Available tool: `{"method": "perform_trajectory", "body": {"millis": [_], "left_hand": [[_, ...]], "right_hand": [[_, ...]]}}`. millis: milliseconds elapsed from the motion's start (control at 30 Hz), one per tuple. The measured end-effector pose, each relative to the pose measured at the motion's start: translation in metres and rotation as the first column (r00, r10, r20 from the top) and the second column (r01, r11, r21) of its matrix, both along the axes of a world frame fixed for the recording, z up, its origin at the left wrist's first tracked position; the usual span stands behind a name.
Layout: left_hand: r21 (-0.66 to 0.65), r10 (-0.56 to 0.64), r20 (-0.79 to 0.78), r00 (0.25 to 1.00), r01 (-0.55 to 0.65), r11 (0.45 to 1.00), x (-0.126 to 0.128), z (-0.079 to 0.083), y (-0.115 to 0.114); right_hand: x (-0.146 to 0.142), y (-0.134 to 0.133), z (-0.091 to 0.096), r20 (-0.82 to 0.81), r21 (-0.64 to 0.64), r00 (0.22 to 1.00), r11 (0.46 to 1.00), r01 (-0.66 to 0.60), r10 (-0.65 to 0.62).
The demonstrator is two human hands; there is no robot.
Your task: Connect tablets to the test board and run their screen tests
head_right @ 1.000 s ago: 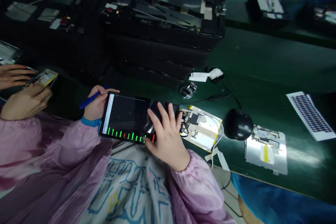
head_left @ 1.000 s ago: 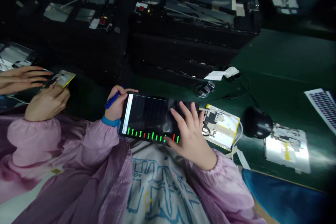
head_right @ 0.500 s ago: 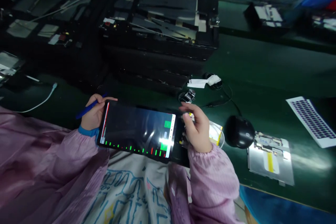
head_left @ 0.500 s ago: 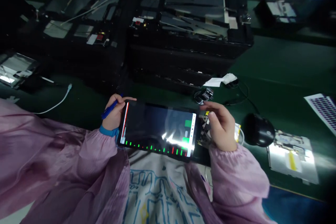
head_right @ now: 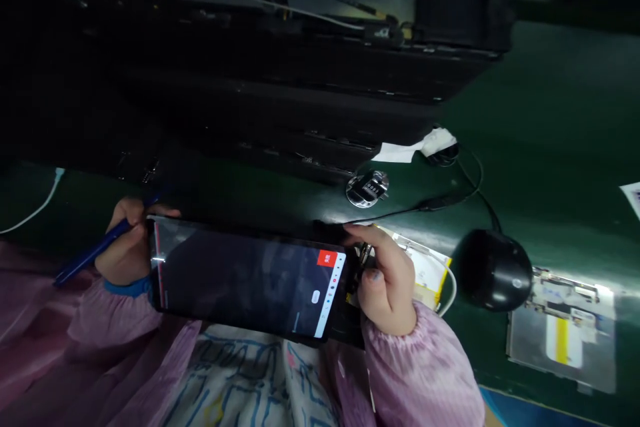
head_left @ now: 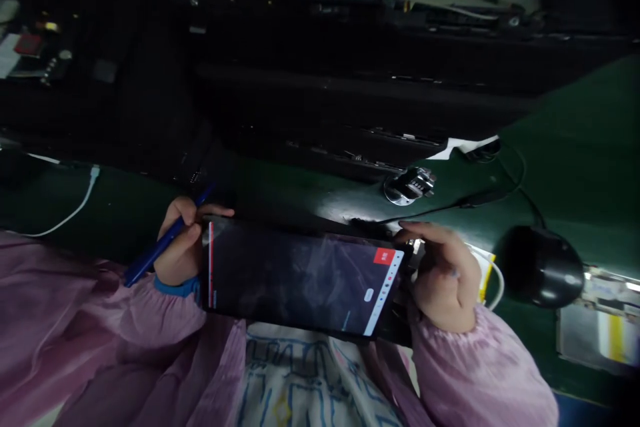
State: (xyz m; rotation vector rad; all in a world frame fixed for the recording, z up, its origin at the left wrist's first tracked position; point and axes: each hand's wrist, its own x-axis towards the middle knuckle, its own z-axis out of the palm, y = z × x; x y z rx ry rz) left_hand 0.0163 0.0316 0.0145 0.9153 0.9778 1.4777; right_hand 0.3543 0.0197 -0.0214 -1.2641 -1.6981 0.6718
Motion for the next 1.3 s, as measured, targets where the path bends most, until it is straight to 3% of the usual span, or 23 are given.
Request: {"method": "perform_trajectory", "body": {"millis": [233,767,1300], "left_hand": [[-0.021,0.007,-0.005,1.0,-0.007,1.0,0.001,-0.002,-0.002],[-0.09,-0.032,0.093,0.995,0.041,0.995,-0.003,-0.005,-0.007],[-0.059,-0.033,0.085,0.996,0.038,0.998,-0.003,-0.012,-0.015]], "right_hand": [[0.002,-0.003,0.001,0.032,-0.038,0.999,0.999,0.007,-0.006],[-0.008,-0.001,0.005,0.022,0.002,1.0,1.0,0.023,-0.023],[-0.007,-0.009,0.003,0.063,-0.078,0.996,0.994,0.07,-0.065]]}}
